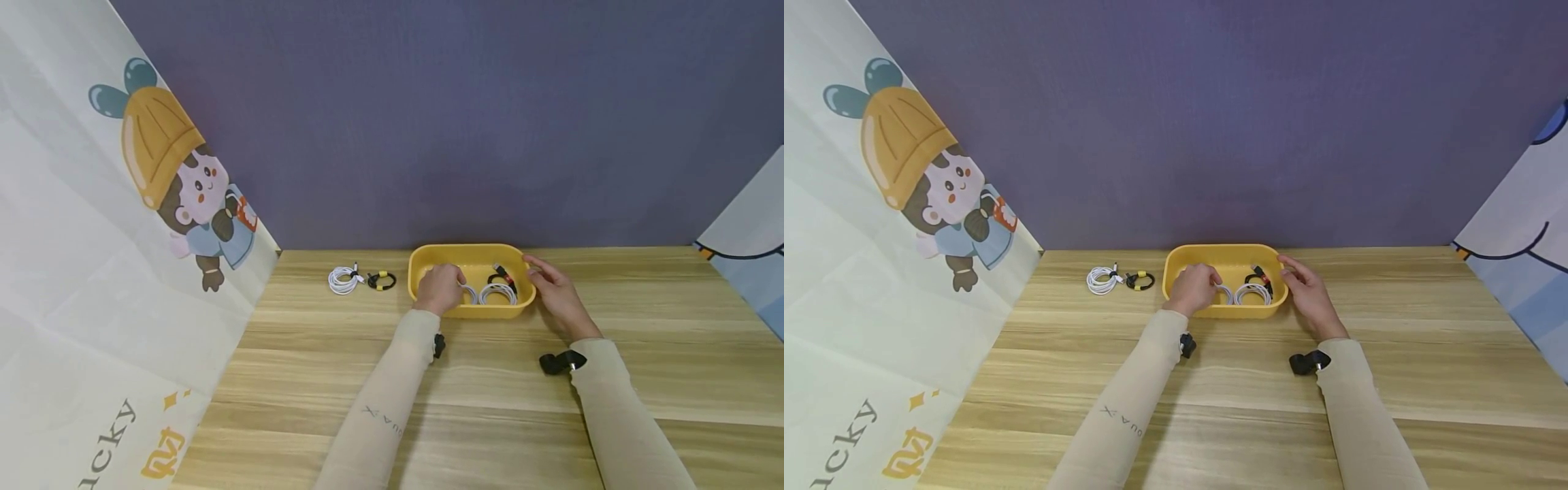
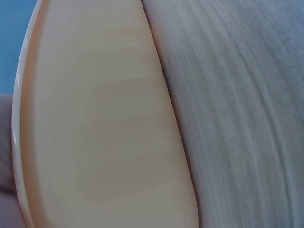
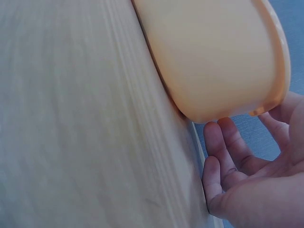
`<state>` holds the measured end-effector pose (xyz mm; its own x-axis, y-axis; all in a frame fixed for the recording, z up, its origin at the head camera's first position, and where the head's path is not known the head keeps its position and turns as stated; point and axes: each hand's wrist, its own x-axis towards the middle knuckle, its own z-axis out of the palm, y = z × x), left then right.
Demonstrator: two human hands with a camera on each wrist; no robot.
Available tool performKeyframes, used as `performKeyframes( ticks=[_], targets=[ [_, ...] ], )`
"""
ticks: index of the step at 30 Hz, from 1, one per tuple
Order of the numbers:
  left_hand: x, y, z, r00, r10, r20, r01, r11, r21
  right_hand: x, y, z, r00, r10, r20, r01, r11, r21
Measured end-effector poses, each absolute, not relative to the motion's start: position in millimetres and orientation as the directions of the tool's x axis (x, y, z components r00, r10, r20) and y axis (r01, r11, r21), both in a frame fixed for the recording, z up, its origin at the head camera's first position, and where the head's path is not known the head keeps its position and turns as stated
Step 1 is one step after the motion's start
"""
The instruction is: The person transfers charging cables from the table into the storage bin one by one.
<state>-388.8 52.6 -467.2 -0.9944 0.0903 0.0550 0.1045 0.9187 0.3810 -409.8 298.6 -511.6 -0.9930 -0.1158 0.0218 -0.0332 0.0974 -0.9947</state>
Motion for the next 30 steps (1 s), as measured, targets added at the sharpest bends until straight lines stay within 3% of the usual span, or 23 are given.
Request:
performKeyframes(
  ticks=[5, 22, 30],
  targets=[
    [-388.1, 52.6, -467.2, -0.995, 0.088, 0.048, 0.1, 0.92, 0.379, -408.6, 298.4, -510.3, -0.993, -0.114, 0.029, -0.047, 0.164, -0.985],
    [-389.2, 52.2, -467.2, -0.995, 0.089, 0.036, 0.096, 0.902, 0.422, -408.5, 298.6, -510.3, -0.993, -0.118, 0.009, -0.022, 0.112, -0.993],
    [-389.7, 52.8, -467.5, -0.994, 0.092, 0.053, 0.105, 0.902, 0.419, -408.3, 298.9, -510.0, -0.992, -0.127, 0.011, -0.031, 0.161, -0.987]
  ],
)
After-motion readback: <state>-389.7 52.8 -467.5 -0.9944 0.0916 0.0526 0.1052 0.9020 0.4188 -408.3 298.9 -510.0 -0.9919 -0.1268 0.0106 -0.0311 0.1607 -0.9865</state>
